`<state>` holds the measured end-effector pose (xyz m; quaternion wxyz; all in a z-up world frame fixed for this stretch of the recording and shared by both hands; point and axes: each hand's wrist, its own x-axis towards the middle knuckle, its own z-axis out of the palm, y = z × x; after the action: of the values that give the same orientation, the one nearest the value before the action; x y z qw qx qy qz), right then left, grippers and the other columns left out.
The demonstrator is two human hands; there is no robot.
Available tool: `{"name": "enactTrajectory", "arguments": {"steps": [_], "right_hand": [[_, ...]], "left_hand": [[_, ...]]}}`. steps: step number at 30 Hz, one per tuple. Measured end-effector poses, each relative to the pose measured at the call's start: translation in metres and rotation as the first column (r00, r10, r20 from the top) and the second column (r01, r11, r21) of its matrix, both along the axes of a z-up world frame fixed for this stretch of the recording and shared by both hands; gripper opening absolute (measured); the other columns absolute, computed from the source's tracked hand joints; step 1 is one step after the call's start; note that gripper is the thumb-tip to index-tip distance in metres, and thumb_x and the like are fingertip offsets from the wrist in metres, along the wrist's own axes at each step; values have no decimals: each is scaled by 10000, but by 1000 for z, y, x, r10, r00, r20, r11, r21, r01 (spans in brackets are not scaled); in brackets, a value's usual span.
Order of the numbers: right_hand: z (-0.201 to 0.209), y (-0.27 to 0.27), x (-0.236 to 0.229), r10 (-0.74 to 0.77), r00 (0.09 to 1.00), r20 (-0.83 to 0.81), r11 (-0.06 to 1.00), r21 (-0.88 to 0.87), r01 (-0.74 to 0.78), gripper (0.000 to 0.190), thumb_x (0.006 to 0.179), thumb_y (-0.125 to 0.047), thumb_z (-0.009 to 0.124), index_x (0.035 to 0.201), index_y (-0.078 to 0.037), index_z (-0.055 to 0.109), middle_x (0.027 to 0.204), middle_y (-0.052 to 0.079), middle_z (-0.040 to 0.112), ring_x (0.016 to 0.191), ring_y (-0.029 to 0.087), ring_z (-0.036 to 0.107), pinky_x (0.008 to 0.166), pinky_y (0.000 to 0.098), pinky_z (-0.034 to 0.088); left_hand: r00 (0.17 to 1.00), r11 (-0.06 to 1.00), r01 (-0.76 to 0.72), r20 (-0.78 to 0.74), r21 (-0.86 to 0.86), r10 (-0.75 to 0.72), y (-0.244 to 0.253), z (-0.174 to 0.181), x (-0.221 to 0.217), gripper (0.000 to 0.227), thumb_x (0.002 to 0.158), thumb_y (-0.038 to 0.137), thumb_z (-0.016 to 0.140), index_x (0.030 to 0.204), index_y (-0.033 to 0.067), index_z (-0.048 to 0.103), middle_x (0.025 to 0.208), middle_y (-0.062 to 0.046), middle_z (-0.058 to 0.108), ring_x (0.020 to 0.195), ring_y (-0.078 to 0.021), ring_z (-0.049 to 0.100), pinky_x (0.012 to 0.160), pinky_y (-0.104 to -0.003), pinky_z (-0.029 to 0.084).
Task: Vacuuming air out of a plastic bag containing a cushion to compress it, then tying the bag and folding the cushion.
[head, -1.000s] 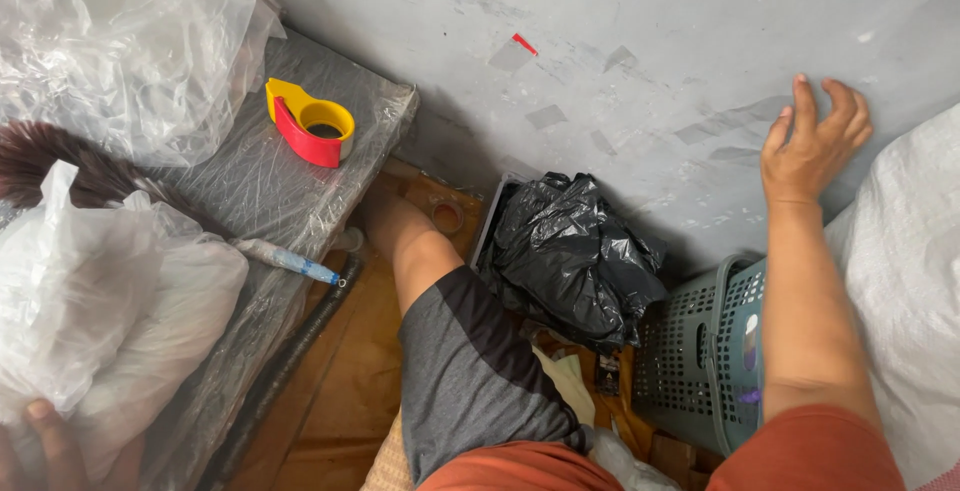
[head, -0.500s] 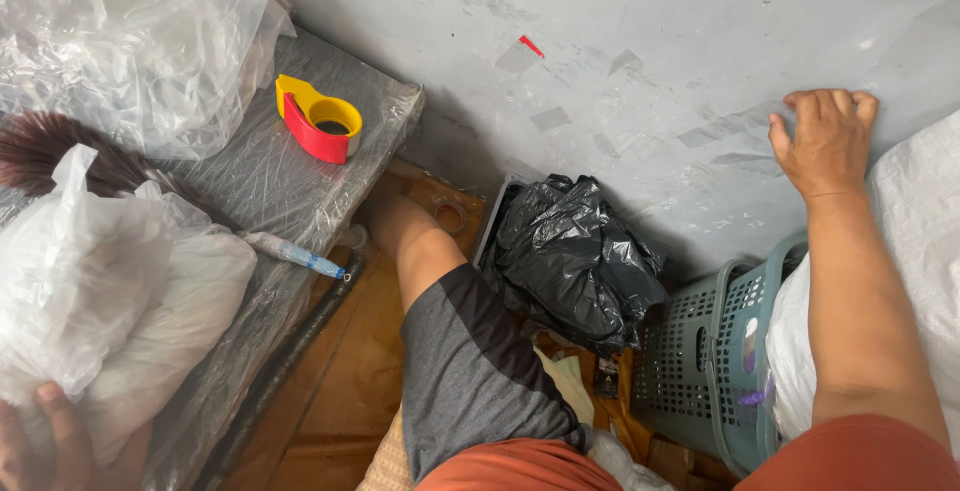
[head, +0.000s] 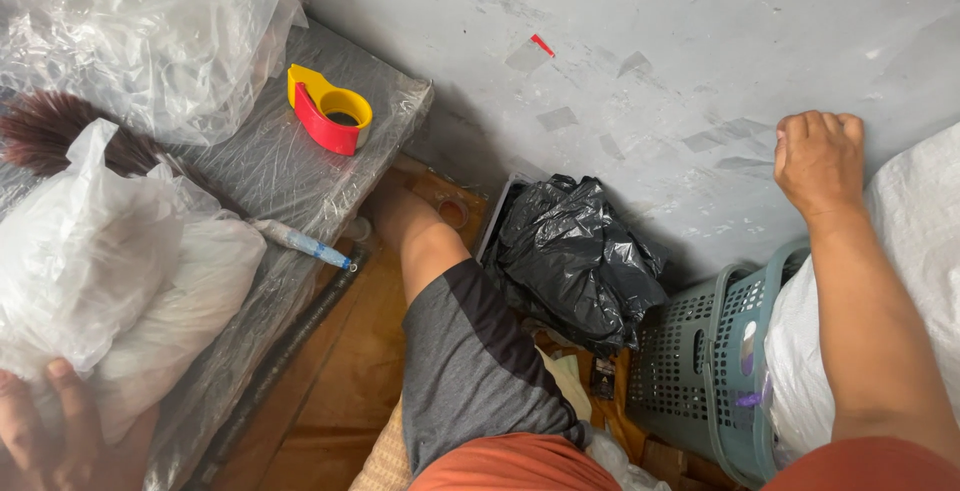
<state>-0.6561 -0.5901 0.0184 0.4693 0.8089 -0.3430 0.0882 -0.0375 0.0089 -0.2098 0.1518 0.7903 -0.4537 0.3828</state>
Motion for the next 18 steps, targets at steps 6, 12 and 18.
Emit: {"name": "enactTrajectory", "arguments": {"steps": [6,12,18], "right_hand": [[-5,24,20,-100,994,-40,985,140,105,346,1025,-218,689,1332,-61,667,1070,56,750,1008,179,683,1074,309,418],[-19,13,17,-125,991,-55,992,12,126,159,981,-229,741,1097,-121,737,963,32,678,932,165,605,1131,332,382],[-22,15,9,-139,990,-22,989,50,140,268,928,-251,702,1153,-111,747,1016,63,716,984,210,636,1112,323,406]], "left_hand": [[990,982,-139,7,126,139,1,18,-14,1032,806,485,1006,1655,40,625,1662,-281,524,1440,-422,724,1033,-469,741],[941,925,-317,194,209,278,0,31,-17,1115,917,764,861,1756,177,420,1692,-172,545,1420,-324,754,994,-398,756],[948,924,-308,159,228,276,0,36,-20,1085,908,736,864,1748,169,475,1714,-171,504,1403,-339,743,991,-406,746]]}}
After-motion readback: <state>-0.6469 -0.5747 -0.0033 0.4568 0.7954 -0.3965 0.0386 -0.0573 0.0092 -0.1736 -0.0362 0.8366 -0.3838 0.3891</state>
